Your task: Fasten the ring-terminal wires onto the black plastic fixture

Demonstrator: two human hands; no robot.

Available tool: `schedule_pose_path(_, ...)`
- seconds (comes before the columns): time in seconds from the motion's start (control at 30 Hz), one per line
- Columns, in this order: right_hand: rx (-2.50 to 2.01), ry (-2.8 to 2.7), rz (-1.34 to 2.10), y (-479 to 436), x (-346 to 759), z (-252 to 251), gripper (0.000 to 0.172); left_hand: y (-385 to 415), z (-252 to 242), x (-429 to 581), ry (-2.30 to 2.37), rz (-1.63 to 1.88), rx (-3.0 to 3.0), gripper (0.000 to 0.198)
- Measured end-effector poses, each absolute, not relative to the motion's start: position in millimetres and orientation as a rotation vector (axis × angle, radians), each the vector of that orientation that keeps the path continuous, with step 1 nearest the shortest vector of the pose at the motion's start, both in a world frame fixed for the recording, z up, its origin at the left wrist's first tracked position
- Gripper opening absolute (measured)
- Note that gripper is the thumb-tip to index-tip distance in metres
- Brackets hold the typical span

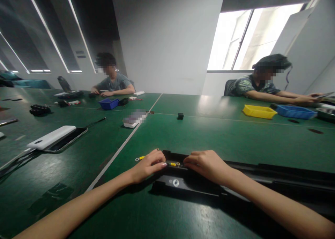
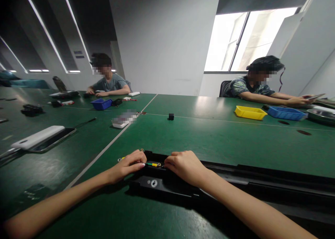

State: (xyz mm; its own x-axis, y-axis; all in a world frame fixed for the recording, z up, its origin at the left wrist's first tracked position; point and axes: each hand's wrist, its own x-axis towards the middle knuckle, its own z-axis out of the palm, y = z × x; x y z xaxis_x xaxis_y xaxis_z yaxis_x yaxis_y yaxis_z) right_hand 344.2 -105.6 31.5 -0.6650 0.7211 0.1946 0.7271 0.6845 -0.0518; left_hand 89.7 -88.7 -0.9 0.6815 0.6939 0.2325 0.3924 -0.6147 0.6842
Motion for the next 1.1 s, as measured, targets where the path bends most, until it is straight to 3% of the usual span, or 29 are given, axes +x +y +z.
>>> schedule_pose_path(1.1,-1.195,-2.707,-0.051,-106.3,344.7,32.8,0.020,-86.0,-3.8,89.8,0.811,0.660,2.298,0.025)
